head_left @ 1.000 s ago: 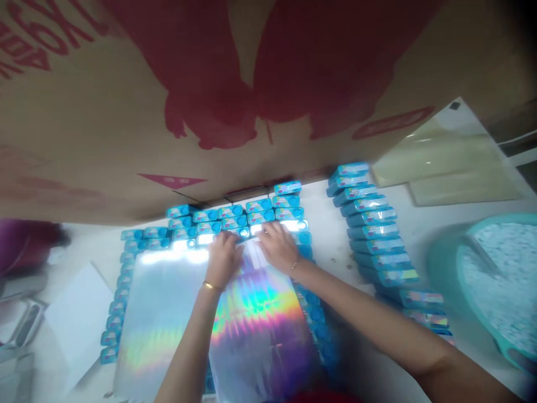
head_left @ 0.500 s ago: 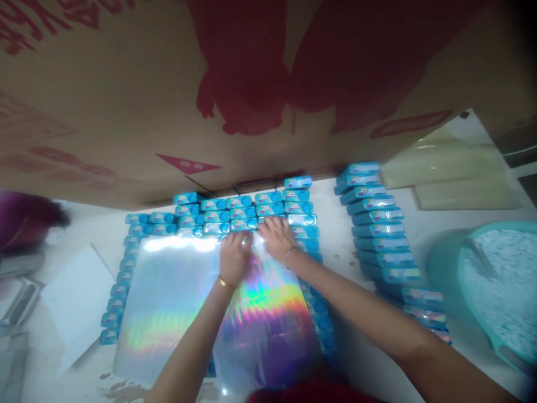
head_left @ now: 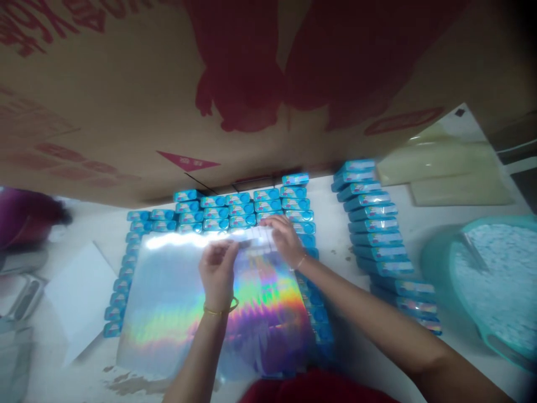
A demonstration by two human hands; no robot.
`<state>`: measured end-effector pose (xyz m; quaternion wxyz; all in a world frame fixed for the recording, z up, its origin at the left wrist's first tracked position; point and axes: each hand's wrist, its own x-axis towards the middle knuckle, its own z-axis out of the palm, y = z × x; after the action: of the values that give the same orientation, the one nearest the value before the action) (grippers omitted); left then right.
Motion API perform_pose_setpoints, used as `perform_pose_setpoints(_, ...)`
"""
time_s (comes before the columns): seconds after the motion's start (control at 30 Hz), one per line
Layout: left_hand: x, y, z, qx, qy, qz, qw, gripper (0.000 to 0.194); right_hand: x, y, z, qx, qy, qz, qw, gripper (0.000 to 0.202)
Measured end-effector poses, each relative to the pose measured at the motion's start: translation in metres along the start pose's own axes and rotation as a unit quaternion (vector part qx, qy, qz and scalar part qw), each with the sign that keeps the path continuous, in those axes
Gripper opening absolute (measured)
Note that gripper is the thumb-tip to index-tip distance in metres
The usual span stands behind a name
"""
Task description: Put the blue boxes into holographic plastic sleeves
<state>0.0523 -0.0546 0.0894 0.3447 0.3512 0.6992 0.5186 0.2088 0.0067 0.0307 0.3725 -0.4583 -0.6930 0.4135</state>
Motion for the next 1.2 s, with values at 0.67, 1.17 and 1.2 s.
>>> perform_pose_setpoints(0.67,0.082,-0.017,0.182,0.228,-0.070,0.132,0.962,0.009,0.057,0.082,-0.112,-0.127,0.109,0.202,0.965,0.018)
perform_pose_setpoints(1.17,0.087,-0.026,0.188,0.408,-0.072,0.166,0.895,0.015,0.051,0.124,-0.088,-0.009,0.146,0.242,0.959,0.022)
perform_pose_setpoints(1.2,0.085,-0.026,0.186,0.415,-0.074,0.182,0.889,0.020,0.048,0.128,-0.087,0.006,0.161,0.232,0.959,0.027)
